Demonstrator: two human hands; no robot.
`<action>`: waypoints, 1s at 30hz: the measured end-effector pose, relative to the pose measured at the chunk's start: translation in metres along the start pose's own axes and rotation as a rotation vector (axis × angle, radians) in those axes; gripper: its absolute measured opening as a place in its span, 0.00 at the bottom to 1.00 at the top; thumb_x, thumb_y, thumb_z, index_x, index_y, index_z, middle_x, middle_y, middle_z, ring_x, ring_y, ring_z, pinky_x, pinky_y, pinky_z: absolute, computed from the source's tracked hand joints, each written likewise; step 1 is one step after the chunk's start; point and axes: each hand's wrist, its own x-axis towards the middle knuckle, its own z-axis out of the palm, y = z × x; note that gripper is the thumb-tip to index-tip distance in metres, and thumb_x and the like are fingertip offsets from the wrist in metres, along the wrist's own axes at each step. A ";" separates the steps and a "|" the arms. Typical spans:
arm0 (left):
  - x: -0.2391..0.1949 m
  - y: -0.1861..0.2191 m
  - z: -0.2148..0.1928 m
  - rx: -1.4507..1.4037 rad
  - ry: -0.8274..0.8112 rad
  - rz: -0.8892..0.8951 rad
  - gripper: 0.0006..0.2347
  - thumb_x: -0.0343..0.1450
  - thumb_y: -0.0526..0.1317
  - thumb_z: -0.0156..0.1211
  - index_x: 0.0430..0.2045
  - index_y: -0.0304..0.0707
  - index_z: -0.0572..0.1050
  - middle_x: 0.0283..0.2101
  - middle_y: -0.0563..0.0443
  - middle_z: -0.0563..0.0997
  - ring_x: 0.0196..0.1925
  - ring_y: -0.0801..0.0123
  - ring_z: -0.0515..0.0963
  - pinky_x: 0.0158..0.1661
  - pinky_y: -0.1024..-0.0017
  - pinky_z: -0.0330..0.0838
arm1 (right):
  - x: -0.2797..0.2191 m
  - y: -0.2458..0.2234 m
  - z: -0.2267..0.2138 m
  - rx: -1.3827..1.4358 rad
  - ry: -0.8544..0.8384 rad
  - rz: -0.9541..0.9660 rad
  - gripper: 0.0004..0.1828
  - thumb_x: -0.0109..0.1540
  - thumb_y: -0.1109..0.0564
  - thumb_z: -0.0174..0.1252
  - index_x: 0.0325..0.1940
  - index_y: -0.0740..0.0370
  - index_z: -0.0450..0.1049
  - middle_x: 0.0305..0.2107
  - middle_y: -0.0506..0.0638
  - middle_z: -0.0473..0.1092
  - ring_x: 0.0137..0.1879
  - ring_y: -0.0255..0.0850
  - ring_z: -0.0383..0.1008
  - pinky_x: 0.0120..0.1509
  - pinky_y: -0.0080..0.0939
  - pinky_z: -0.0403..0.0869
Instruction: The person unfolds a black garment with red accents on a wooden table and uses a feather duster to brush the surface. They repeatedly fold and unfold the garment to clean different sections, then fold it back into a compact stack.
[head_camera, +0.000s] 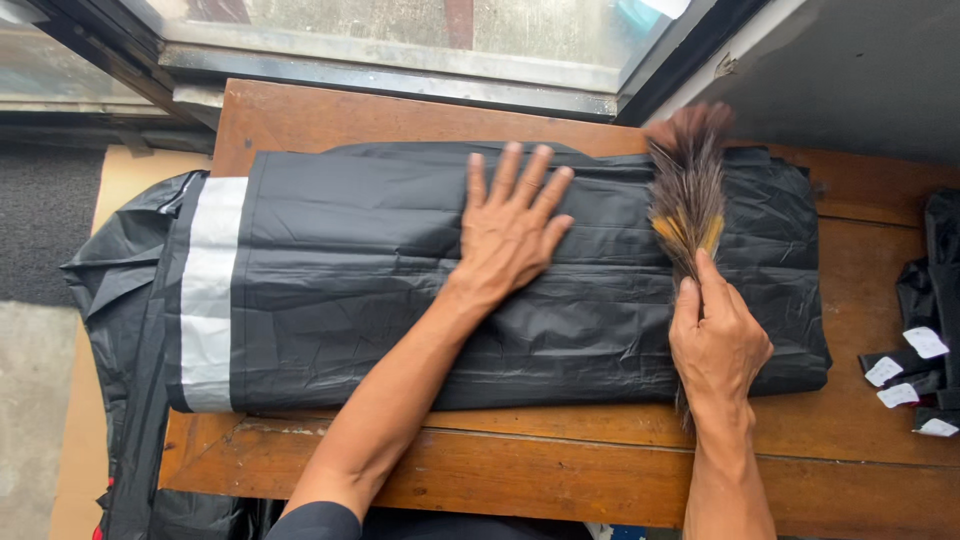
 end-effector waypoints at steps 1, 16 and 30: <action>-0.001 -0.011 -0.004 0.044 0.018 -0.060 0.22 0.71 0.54 0.48 0.60 0.51 0.67 0.67 0.45 0.60 0.71 0.46 0.51 0.64 0.36 0.32 | 0.001 -0.004 0.000 0.020 0.017 -0.012 0.17 0.67 0.53 0.55 0.61 0.48 0.77 0.34 0.44 0.74 0.37 0.47 0.77 0.33 0.46 0.74; -0.011 -0.060 -0.018 0.159 0.276 -0.073 0.24 0.71 0.48 0.55 0.59 0.34 0.66 0.64 0.34 0.64 0.68 0.39 0.54 0.61 0.33 0.33 | -0.003 -0.059 0.003 0.017 0.004 -0.055 0.15 0.63 0.49 0.55 0.55 0.39 0.77 0.25 0.39 0.70 0.28 0.41 0.74 0.30 0.38 0.73; -0.060 -0.058 -0.033 0.123 0.037 -0.022 0.25 0.70 0.59 0.47 0.60 0.53 0.67 0.67 0.47 0.61 0.70 0.49 0.53 0.64 0.39 0.33 | -0.003 -0.015 -0.004 -0.016 -0.195 0.183 0.19 0.67 0.49 0.49 0.61 0.43 0.73 0.37 0.52 0.74 0.38 0.58 0.75 0.37 0.60 0.74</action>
